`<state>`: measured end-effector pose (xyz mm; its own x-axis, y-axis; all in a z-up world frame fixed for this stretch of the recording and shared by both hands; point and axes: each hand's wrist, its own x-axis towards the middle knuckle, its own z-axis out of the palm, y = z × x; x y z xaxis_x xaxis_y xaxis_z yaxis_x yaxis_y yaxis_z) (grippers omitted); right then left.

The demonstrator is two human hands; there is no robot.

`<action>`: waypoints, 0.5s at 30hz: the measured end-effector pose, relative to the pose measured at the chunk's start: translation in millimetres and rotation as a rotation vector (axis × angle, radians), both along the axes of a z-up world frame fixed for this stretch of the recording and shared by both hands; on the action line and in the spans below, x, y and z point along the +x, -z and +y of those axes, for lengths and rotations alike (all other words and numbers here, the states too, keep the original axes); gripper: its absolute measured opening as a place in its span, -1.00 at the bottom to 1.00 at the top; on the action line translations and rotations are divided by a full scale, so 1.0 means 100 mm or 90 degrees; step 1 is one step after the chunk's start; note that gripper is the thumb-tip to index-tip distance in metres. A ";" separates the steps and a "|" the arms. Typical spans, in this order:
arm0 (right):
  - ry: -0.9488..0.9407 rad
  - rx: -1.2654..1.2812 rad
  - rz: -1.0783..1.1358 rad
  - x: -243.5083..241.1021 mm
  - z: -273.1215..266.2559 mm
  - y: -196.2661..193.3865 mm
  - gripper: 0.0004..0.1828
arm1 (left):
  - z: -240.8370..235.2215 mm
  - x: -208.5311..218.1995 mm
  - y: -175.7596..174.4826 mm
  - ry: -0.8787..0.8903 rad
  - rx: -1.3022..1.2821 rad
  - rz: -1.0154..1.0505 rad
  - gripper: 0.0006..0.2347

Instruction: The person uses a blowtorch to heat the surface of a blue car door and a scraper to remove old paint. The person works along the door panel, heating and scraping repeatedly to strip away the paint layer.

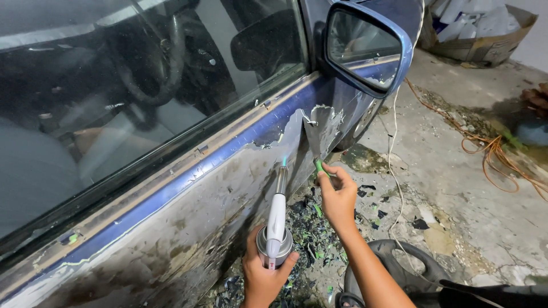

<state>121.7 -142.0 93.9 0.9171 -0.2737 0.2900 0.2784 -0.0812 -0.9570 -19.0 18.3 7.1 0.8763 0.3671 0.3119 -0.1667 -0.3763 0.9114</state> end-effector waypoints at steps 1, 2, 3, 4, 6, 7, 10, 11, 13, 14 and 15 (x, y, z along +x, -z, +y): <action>-0.001 -0.001 0.000 0.02 -0.01 0.01 -0.80 | -0.01 0.01 0.00 -0.001 -0.001 0.000 -0.22; -0.014 -0.011 -0.034 0.04 -0.02 0.01 -0.80 | -0.02 0.02 0.00 -0.005 0.010 0.004 -0.22; -0.028 -0.021 -0.065 0.05 -0.03 0.03 -0.79 | -0.02 0.02 0.01 -0.008 0.021 0.010 -0.22; -0.028 -0.021 -0.065 0.12 -0.07 0.08 -0.79 | -0.03 0.04 -0.01 -0.008 0.021 0.011 -0.22; -0.058 -0.032 -0.148 0.24 -0.18 0.21 -0.90 | -0.06 0.04 -0.04 0.025 0.023 -0.047 -0.24; -0.058 -0.033 -0.145 0.23 -0.24 0.20 -0.90 | -0.07 0.05 -0.03 0.026 0.022 -0.044 -0.24; -0.109 -0.005 -0.113 0.13 -0.35 0.18 -0.78 | -0.05 0.09 -0.03 0.024 0.028 -0.081 -0.26; -0.099 -0.070 -0.098 0.06 -0.37 0.21 -0.79 | -0.05 0.11 -0.02 0.030 0.019 -0.067 -0.25; -0.088 -0.140 -0.082 -0.04 -0.36 0.25 -0.78 | -0.05 0.15 -0.02 0.038 0.007 -0.052 -0.25; -0.085 -0.103 -0.068 -0.07 -0.34 0.26 -0.77 | -0.05 0.17 -0.02 0.022 0.019 -0.047 -0.25; -0.082 -0.065 -0.053 -0.11 -0.31 0.28 -0.75 | -0.05 0.18 -0.02 0.007 0.032 -0.040 -0.25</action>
